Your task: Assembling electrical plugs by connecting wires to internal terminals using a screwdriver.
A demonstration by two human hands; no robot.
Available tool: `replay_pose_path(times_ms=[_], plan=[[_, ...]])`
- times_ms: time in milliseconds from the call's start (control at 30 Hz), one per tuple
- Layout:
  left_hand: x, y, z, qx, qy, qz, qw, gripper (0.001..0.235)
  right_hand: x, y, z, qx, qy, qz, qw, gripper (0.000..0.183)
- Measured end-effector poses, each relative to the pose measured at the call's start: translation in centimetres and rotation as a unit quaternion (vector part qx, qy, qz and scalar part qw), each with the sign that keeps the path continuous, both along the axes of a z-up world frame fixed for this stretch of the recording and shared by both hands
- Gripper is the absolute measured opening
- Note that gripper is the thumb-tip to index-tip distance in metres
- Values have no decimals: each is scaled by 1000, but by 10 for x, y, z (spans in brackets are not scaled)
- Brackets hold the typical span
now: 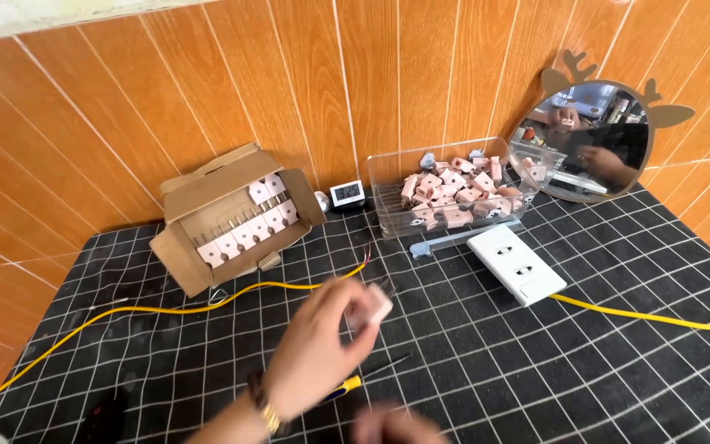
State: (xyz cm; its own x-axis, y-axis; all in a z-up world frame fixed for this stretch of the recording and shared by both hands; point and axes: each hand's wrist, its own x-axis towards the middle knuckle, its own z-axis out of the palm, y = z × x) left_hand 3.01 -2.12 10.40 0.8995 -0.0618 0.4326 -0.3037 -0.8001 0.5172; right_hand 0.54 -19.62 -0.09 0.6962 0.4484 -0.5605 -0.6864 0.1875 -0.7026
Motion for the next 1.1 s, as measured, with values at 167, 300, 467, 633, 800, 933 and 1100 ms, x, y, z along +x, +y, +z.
replay_pose_path(times_ms=[167, 300, 467, 633, 800, 933, 1100], plan=[[-35, -10, -26, -70, -32, -14, 997, 25, 45, -18, 35, 98, -243, 170, 950, 64], [-39, -26, -47, -79, 13, -38, 996, 20, 63, -12, 18, 77, -154, 106, 979, 38], [-26, -4, -66, 73, 64, -78, 992, 32, 101, -23, 47, -59, -215, 75, 972, 37], [-20, 14, -96, 139, 178, -133, 965, 52, 134, -33, 16, -32, -286, -21, 957, 41], [-17, 31, -119, -38, 80, -77, 993, 37, 125, -41, 12, -23, -404, 62, 913, 48], [-17, 33, -109, -47, 37, -14, 998, 29, 130, -44, 10, -44, -406, 56, 911, 47], [-26, 23, -109, 128, 151, -160, 967, 59, 126, -43, 10, -63, -433, 81, 896, 43]])
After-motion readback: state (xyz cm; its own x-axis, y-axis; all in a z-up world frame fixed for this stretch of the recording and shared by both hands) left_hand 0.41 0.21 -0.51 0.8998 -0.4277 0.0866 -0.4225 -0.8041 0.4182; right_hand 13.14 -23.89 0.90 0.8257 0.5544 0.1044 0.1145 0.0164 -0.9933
